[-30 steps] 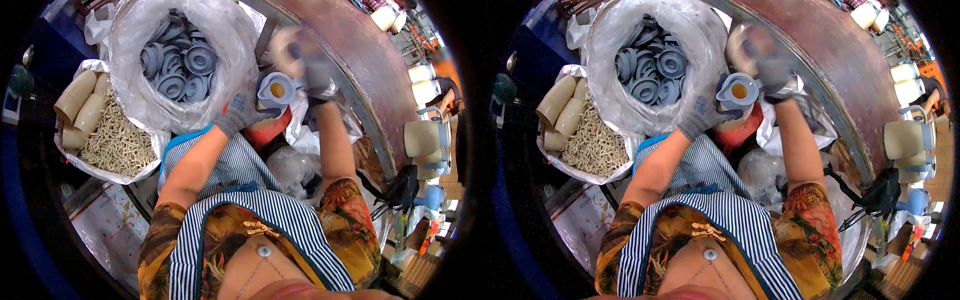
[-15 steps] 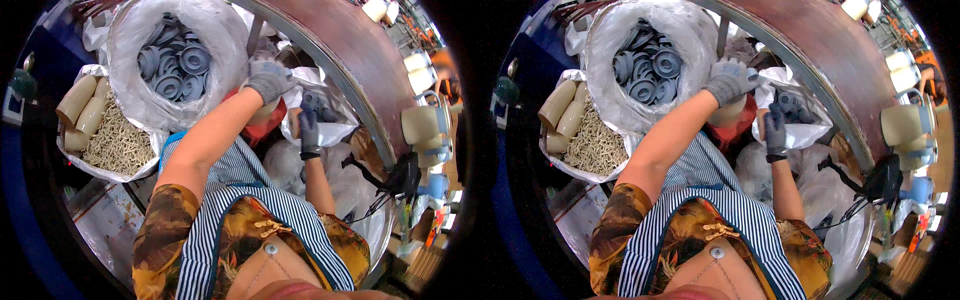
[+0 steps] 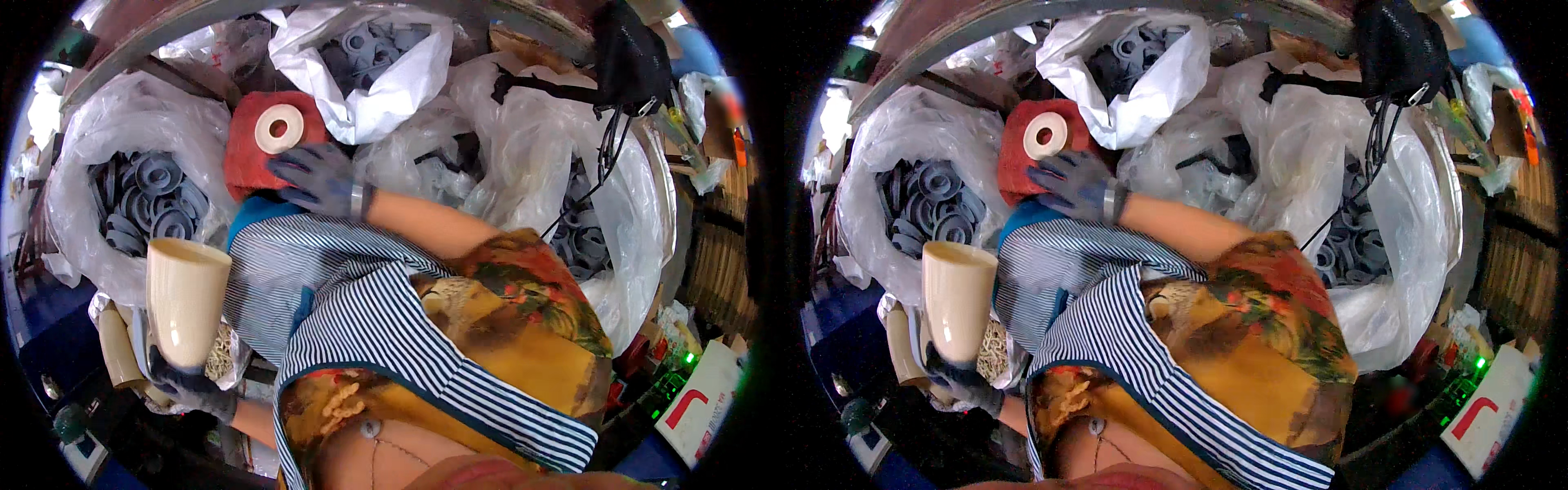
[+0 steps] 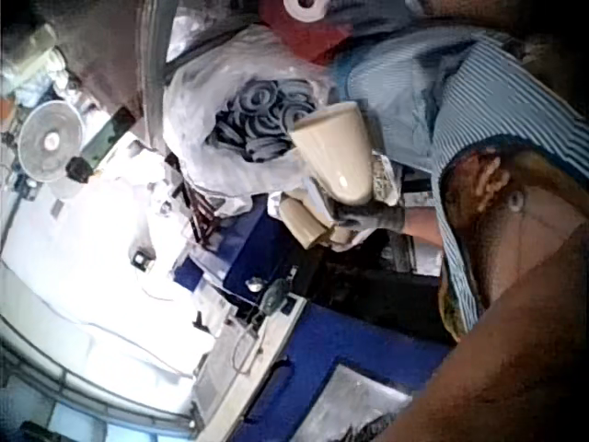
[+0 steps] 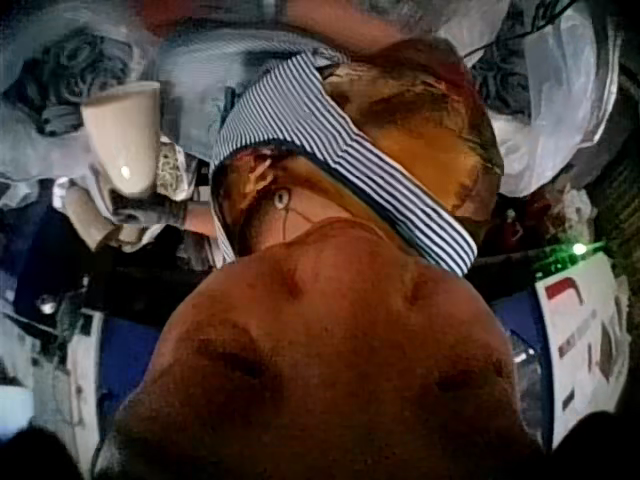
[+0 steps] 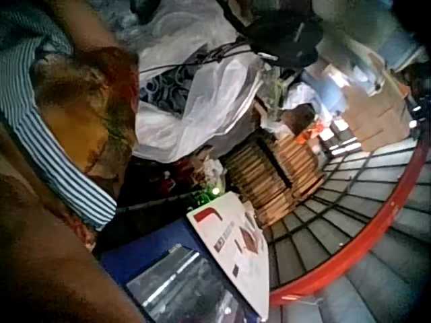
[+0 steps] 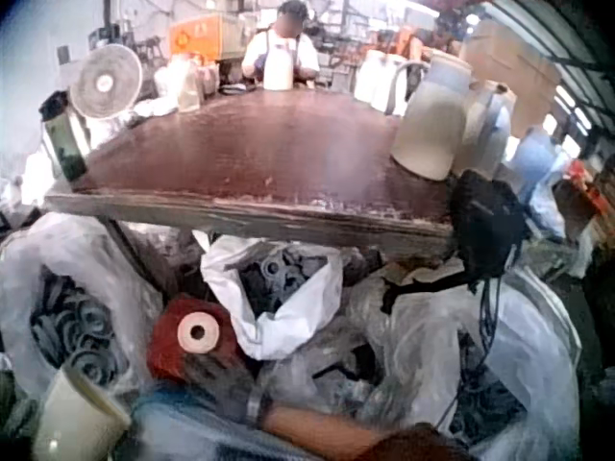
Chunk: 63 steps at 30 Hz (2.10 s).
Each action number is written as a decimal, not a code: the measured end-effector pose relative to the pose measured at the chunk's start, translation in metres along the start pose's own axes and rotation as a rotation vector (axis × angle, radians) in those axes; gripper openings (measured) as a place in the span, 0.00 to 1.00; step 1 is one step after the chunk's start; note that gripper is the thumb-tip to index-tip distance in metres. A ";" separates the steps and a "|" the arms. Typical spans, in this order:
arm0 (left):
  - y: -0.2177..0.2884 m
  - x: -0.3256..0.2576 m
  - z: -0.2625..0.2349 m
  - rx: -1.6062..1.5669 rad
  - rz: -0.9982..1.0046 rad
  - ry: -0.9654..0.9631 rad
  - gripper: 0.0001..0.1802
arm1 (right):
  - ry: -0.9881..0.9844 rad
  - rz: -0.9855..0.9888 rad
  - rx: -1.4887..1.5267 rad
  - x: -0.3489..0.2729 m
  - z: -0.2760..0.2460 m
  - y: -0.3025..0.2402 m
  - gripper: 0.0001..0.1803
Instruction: The person repeatedly picks up a beige plastic pitcher body and a grey lid, then presses the lid onto the pitcher. After each assembly, the person places the completed pitcher on a nearby table. The process is repeated continuously with new parts from surrounding bags.
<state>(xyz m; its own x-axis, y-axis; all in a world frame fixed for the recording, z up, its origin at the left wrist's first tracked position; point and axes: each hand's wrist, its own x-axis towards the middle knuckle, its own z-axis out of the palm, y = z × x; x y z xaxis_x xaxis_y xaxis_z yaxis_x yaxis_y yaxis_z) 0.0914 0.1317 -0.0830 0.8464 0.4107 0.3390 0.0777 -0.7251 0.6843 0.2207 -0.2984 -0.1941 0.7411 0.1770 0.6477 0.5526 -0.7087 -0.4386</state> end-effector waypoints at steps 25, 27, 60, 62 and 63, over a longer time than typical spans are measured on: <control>0.062 -0.031 0.040 -0.814 -0.494 0.018 0.26 | -1.022 0.963 -0.360 -0.158 -0.124 0.159 0.24; 0.067 -0.046 0.029 -0.716 -0.435 0.104 0.24 | -1.075 0.658 -0.111 -0.066 -0.150 0.105 0.21; 0.040 -0.072 0.013 -0.668 -0.633 0.411 0.15 | -0.843 -0.067 0.498 0.042 -0.030 -0.040 0.34; 0.049 -0.079 0.020 -0.529 -0.519 0.359 0.16 | -0.817 -0.054 0.507 0.038 -0.036 -0.031 0.33; 0.053 -0.081 0.021 -0.462 -0.454 0.341 0.17 | -0.794 0.035 0.489 0.033 -0.030 -0.029 0.33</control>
<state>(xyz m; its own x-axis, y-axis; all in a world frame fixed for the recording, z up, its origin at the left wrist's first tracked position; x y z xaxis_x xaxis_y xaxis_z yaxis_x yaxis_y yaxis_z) 0.0384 0.0481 -0.0875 0.5670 0.8190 0.0879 0.0880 -0.1664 0.9821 0.2174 -0.2927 -0.1411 0.7043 0.7038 0.0925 0.4905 -0.3884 -0.7801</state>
